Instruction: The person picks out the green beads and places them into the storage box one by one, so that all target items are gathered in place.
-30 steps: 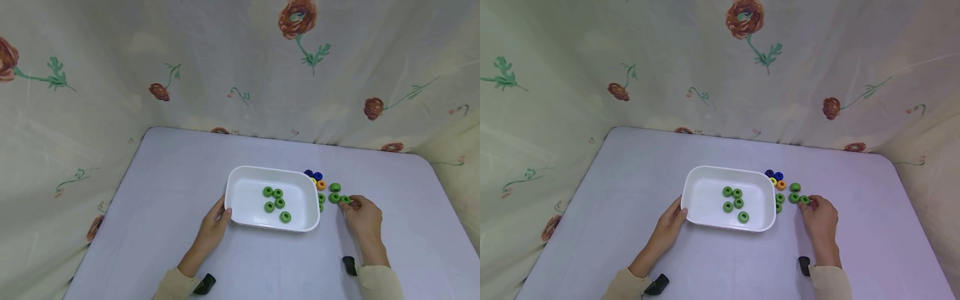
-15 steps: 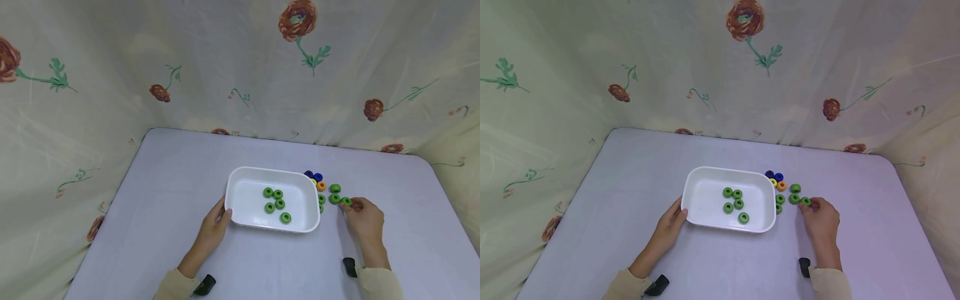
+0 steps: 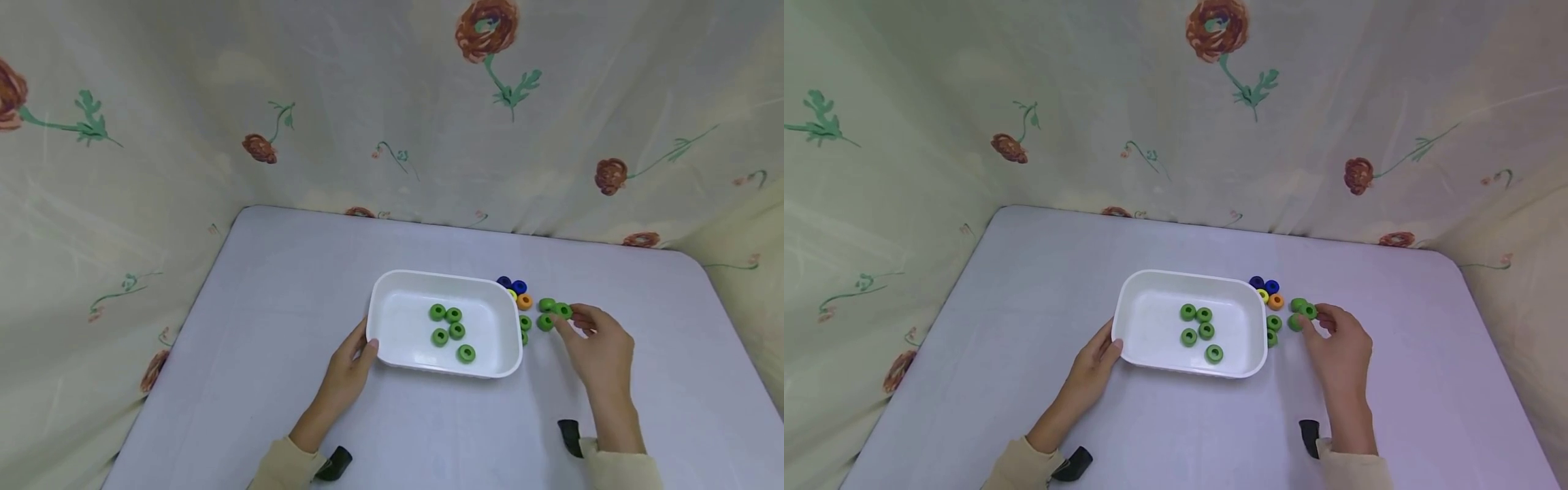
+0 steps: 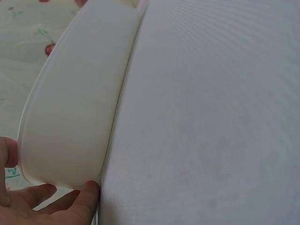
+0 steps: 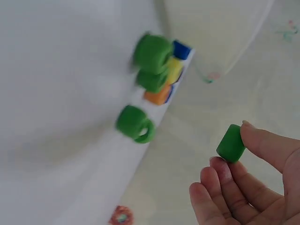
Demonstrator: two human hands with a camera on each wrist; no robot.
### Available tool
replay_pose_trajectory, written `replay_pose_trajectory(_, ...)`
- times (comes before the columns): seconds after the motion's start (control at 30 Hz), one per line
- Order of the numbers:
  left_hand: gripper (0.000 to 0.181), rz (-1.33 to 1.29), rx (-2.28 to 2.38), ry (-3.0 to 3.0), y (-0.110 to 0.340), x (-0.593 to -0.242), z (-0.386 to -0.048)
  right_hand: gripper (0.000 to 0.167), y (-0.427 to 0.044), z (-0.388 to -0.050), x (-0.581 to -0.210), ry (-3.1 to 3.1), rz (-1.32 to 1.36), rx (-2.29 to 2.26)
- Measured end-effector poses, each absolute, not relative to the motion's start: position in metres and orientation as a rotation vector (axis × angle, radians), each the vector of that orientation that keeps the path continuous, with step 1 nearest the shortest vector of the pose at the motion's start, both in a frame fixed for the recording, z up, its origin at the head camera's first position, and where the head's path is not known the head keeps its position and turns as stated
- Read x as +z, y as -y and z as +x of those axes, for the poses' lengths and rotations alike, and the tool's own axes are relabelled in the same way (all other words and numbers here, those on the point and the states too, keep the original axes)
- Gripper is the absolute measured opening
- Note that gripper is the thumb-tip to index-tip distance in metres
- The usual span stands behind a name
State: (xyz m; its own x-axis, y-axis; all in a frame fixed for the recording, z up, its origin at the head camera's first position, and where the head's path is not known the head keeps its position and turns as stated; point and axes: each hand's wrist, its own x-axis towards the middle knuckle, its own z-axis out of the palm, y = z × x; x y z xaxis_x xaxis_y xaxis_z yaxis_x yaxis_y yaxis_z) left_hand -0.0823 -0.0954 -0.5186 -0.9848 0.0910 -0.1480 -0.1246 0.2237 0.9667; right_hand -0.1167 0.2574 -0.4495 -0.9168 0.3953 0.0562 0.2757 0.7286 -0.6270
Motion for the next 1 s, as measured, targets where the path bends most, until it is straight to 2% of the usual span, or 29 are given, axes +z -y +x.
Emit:
replay_pose_trajectory(0.23, 0.059, -0.012, 1.857, -2.328, 0.096, -0.520, -0.083, 0.039, -0.221, -0.111, -0.436, 2.756, -0.311, 0.940)
replay_pose_trajectory(0.47, 0.058, -0.032, 1.857, -2.325, 0.095, -0.521, -0.084, 0.037, -0.196, -0.115, -0.448, 2.796, -0.133, 0.957)
replay_pose_trajectory(1.0, 0.059, -0.030, 1.865, -2.317, 0.095, -0.522, -0.083, 0.034, -0.169, -0.128, -0.464, 2.940, 0.014, 0.871)
